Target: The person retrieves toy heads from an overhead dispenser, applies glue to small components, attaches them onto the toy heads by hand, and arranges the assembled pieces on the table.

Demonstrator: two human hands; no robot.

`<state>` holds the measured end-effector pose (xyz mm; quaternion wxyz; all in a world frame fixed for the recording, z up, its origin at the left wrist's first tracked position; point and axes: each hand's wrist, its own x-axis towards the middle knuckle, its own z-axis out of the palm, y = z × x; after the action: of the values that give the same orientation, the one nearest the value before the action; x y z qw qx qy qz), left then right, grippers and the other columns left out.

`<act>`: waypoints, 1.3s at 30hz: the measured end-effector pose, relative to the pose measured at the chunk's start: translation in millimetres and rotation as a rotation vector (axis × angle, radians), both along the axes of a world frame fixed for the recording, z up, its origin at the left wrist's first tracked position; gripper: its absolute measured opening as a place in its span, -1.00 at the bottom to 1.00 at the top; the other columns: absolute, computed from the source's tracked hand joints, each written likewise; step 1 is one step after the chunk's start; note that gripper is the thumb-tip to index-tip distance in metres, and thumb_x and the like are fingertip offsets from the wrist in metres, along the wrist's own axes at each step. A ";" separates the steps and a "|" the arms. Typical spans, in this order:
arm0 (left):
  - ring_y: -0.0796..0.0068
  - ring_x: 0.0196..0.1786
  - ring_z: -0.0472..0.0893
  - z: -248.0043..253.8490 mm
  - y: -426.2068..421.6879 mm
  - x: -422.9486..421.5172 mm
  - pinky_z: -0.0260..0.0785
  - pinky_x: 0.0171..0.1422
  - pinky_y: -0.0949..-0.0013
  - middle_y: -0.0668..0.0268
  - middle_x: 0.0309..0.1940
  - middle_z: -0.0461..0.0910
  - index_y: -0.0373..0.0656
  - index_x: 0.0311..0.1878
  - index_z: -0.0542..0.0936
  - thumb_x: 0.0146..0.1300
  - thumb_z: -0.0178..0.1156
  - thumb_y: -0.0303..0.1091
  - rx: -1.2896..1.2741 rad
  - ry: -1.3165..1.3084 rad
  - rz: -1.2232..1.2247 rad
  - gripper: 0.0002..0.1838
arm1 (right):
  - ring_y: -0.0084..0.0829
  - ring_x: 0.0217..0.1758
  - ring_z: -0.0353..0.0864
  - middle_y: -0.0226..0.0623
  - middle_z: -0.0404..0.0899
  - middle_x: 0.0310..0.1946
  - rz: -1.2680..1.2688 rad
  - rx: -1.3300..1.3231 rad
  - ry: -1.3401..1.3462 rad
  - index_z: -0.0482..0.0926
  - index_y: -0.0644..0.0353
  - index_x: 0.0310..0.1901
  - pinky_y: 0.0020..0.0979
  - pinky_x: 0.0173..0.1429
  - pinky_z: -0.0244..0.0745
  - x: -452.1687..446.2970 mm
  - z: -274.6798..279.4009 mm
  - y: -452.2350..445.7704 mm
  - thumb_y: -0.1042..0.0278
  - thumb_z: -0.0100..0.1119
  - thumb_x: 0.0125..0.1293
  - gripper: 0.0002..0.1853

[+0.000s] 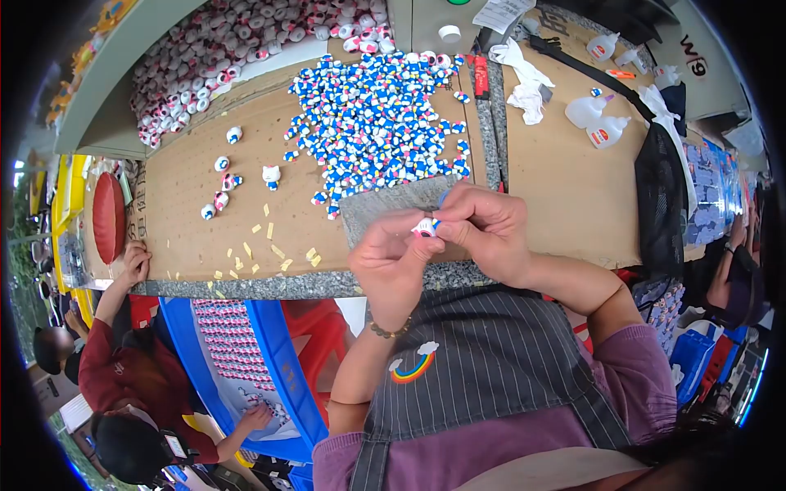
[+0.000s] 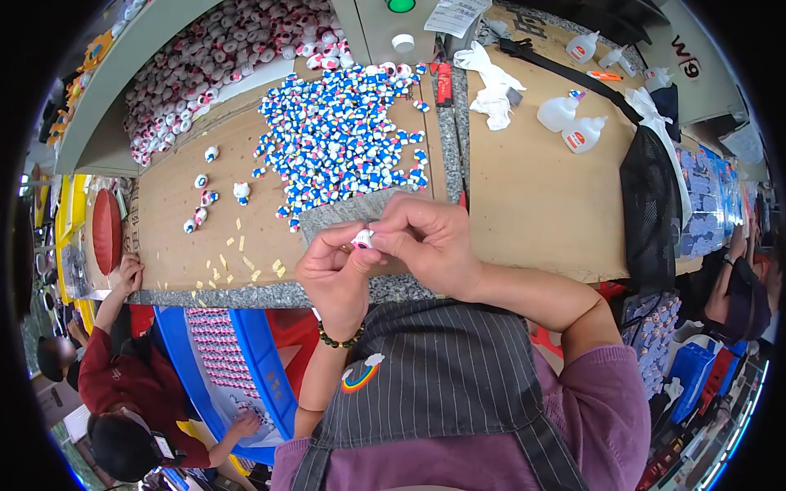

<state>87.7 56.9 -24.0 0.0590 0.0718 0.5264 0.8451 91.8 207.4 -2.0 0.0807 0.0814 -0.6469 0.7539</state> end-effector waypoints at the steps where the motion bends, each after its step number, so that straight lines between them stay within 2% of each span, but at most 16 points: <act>1: 0.55 -0.17 0.62 5.4 0.7 0.7 0.51 -0.09 0.51 0.17 -0.14 0.62 -0.38 -0.09 0.56 0.13 0.34 -0.64 0.007 0.020 0.017 -0.73 | -0.68 -0.33 0.48 -0.39 0.54 -0.40 -0.016 0.001 0.007 0.60 0.33 -0.34 -0.62 -0.33 0.32 0.1 0.6 -3.5 0.60 0.24 0.24 -0.98; 4: 0.56 -0.16 0.62 18.5 -0.6 -3.8 0.50 -0.08 0.51 0.19 -0.15 0.61 -0.37 -0.09 0.56 0.13 0.33 -0.65 0.023 0.087 0.041 -0.73 | -0.65 -0.34 0.49 -0.37 0.55 -0.39 -0.001 -0.065 -0.012 0.62 0.34 -0.29 -0.57 -0.33 0.34 2.0 7.6 -8.2 0.62 0.23 0.24 -0.97; 6: 0.56 -0.14 0.61 19.9 -6.6 -12.5 0.49 -0.07 0.51 0.22 -0.16 0.61 -0.35 -0.09 0.57 0.11 0.34 -0.66 0.031 0.129 0.018 -0.72 | -0.62 -0.35 0.49 -0.36 0.56 -0.38 0.031 0.048 0.055 0.64 0.34 -0.23 -0.55 -0.31 0.37 -6.7 8.2 -5.0 0.61 0.22 0.25 -0.93; 9: 0.58 -0.12 0.60 12.5 -22.2 -40.6 0.48 -0.06 0.48 0.26 -0.18 0.61 -0.32 -0.10 0.57 0.10 0.33 -0.66 -0.305 0.181 0.081 -0.72 | -0.51 -0.23 0.55 -0.28 0.59 -0.30 0.093 0.336 -0.047 0.66 0.30 -0.12 -0.49 -0.16 0.44 -26.9 13.9 17.0 0.61 0.17 0.26 -0.82; 10: 0.48 -0.15 0.62 11.6 -25.3 -51.6 0.48 -0.08 0.42 0.22 -0.21 0.63 -0.26 -0.10 0.59 0.04 0.36 -0.63 -0.407 0.194 0.218 -0.69 | -0.48 -0.23 0.56 -0.26 0.60 -0.30 0.058 0.438 -0.040 0.67 0.28 -0.11 -0.48 -0.15 0.45 -38.4 8.0 27.5 0.63 0.15 0.25 -0.80; 13: 0.38 -0.19 0.64 12.8 -52.9 -91.7 0.46 -0.04 0.39 0.19 -0.27 0.64 -0.28 -0.12 0.60 0.00 0.37 -0.62 -0.918 0.631 0.398 -0.68 | -0.22 -0.22 0.59 -0.16 0.57 -0.30 -0.065 0.809 0.264 0.63 0.31 -0.19 -0.33 -0.13 0.50 -73.7 -5.4 57.8 0.75 0.06 0.07 -0.72; 14: 0.23 -0.16 0.64 9.1 -61.1 -104.0 0.45 -0.04 0.31 0.16 -0.22 0.63 -0.23 -0.15 0.63 -0.03 0.35 -0.59 -0.992 0.715 0.446 -0.70 | -0.17 -0.20 0.59 -0.12 0.58 -0.27 -0.062 0.931 0.334 0.62 0.31 -0.18 -0.31 -0.10 0.51 -81.5 -7.4 66.3 0.77 0.03 0.05 -0.70; 15: 0.20 -0.15 0.63 5.7 -69.7 -113.1 0.45 -0.04 0.30 0.14 -0.21 0.62 -0.23 -0.16 0.63 -0.02 0.34 -0.59 -1.084 0.744 0.470 -0.72 | -0.11 -0.18 0.59 -0.09 0.58 -0.25 -0.068 1.058 0.397 0.61 0.31 -0.18 -0.29 -0.07 0.52 -86.2 -8.6 71.5 0.79 0.01 0.03 -0.67; 18: 0.08 -0.16 0.57 -2.5 -93.9 -135.7 0.43 -0.09 0.18 0.08 -0.23 0.56 -0.23 -0.21 0.61 0.04 0.26 -0.57 -1.282 0.778 0.463 -0.80 | -0.05 -0.16 0.56 -0.09 0.56 -0.26 0.003 1.075 0.394 0.57 0.32 -0.18 -0.22 -0.05 0.51 -90.6 -18.9 75.1 0.80 0.00 0.00 -0.67; 21: 0.02 -0.19 0.52 -18.6 -117.2 -143.1 0.39 -0.08 0.10 0.06 -0.27 0.52 -0.26 -0.26 0.59 0.03 0.26 -0.57 -1.248 0.496 0.443 -0.83 | -0.06 -0.17 0.57 -0.09 0.54 -0.27 0.038 1.104 0.365 0.56 0.31 -0.16 -0.19 -0.07 0.51 -90.7 -10.9 70.3 0.79 0.00 0.01 -0.67; 22: -0.02 -0.21 0.49 -17.1 -124.3 -144.9 0.36 -0.09 0.04 0.04 -0.28 0.50 -0.26 -0.25 0.58 0.06 0.23 -0.58 -1.299 0.569 0.493 -0.85 | -0.09 -0.19 0.57 -0.11 0.51 -0.29 0.007 1.104 0.376 0.58 0.31 -0.16 -0.23 -0.08 0.51 -90.3 -11.2 67.1 0.79 0.02 0.00 -0.66; 26: -0.04 -0.07 0.47 -13.9 -152.6 -156.1 0.35 -0.03 0.04 0.04 -0.20 0.50 -0.23 -0.20 0.53 0.05 0.17 -0.57 -1.485 0.661 0.541 -0.80 | -0.22 -0.29 0.58 -0.18 0.48 -0.32 -0.017 0.970 0.333 0.64 0.26 -0.18 -0.30 -0.27 0.48 -85.1 -25.4 74.1 0.79 0.05 -0.01 -0.65; 30: -0.08 -0.04 0.46 2.7 -141.0 -192.8 0.36 0.01 0.02 0.03 -0.18 0.51 -0.25 -0.15 0.55 0.05 0.16 -0.57 -1.466 0.713 0.610 -0.75 | -0.35 -0.33 0.59 -0.19 0.53 -0.25 0.021 0.744 0.122 0.61 0.32 -0.20 -0.39 -0.29 0.46 -82.7 -7.5 74.2 0.76 0.12 0.07 -0.75; 33: -0.08 -0.02 0.47 2.0 -128.4 -257.7 0.37 0.06 0.03 0.01 -0.14 0.52 -0.25 -0.08 0.56 0.02 0.16 -0.58 -1.475 0.720 0.611 -0.68 | -0.41 -0.36 0.59 -0.22 0.54 -0.31 0.134 0.514 -0.177 0.61 0.34 -0.21 -0.43 -0.30 0.45 -80.3 -0.1 74.4 0.73 0.14 0.10 -0.79; 36: -0.06 -0.02 0.50 -15.2 -126.5 -316.4 0.39 0.08 0.06 -0.01 -0.12 0.53 -0.26 -0.09 0.59 -0.01 0.18 -0.59 -1.495 0.660 0.575 -0.67 | -0.49 -0.42 0.55 -0.26 0.53 -0.41 0.095 0.574 0.078 0.60 0.34 -0.22 -0.45 -0.33 0.41 -78.4 -3.4 75.8 0.69 0.17 0.13 -0.83; 39: -0.07 -0.01 0.53 -21.8 -125.2 -346.6 0.42 0.08 0.05 -0.05 -0.11 0.54 -0.27 -0.15 0.62 -0.05 0.21 -0.58 -1.551 0.525 0.566 -0.69 | -0.50 -0.46 0.49 -0.29 0.52 -0.45 0.057 0.649 -0.086 0.61 0.32 -0.24 -0.46 -0.36 0.37 -69.3 19.1 75.0 0.65 0.20 0.14 -0.86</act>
<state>-258.9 -68.3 -45.9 -0.2445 0.0703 0.9490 0.1863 22.5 282.3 17.1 0.0020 0.0889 -0.8537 0.5131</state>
